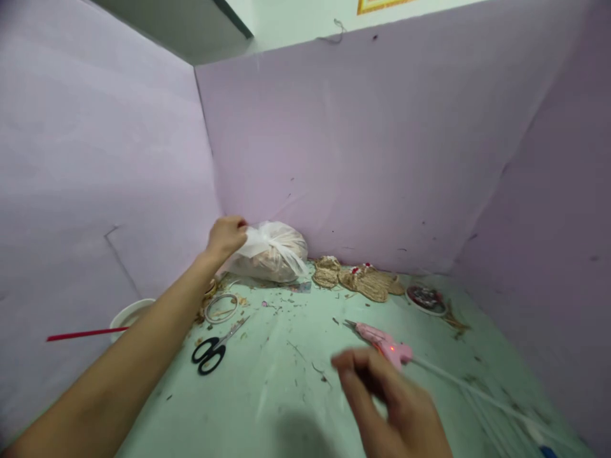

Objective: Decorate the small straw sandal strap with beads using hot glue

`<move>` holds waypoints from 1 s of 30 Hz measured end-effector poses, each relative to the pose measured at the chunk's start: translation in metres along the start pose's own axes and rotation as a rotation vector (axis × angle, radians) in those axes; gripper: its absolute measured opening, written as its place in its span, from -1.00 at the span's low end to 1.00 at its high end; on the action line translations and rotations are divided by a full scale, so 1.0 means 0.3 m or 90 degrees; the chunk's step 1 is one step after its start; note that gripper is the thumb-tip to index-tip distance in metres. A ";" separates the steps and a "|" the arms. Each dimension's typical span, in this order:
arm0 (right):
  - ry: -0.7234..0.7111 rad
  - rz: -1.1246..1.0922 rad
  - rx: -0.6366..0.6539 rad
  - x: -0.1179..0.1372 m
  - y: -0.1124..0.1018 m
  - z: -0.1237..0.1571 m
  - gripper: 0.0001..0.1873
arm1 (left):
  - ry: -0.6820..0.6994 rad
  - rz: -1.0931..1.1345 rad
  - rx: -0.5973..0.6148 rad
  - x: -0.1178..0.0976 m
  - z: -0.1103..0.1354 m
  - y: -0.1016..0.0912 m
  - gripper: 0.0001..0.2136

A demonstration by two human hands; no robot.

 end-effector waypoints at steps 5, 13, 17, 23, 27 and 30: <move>-0.238 0.272 0.352 0.173 0.400 -0.151 -0.67 | 0.073 0.031 0.090 -0.047 0.053 0.060 -0.76; -0.452 0.388 0.568 0.152 0.913 -0.103 -0.84 | 0.000 0.046 0.053 0.095 0.118 0.016 -0.79; -0.443 0.410 0.528 0.121 0.974 -0.184 -0.78 | -0.028 0.065 0.041 0.121 0.129 0.018 -0.76; -0.381 0.386 0.378 0.116 1.035 -0.278 -0.73 | -0.053 0.083 0.047 0.177 0.126 0.098 -0.79; -0.344 0.380 0.293 0.090 0.934 -0.404 -0.80 | -0.032 0.096 0.023 0.168 0.080 0.120 -0.78; -0.280 0.391 0.147 0.068 0.789 -0.588 -0.73 | 0.053 0.127 0.009 0.059 0.016 0.137 -0.78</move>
Point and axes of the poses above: each hand's wrist, its own z-axis away from the middle knuckle, its own y-axis out of the palm, x = y × z, the point moved 7 cm from there along -z, towards the middle knuckle, and after that the axes turned 1 degree about -z, right-handed, at the moved point
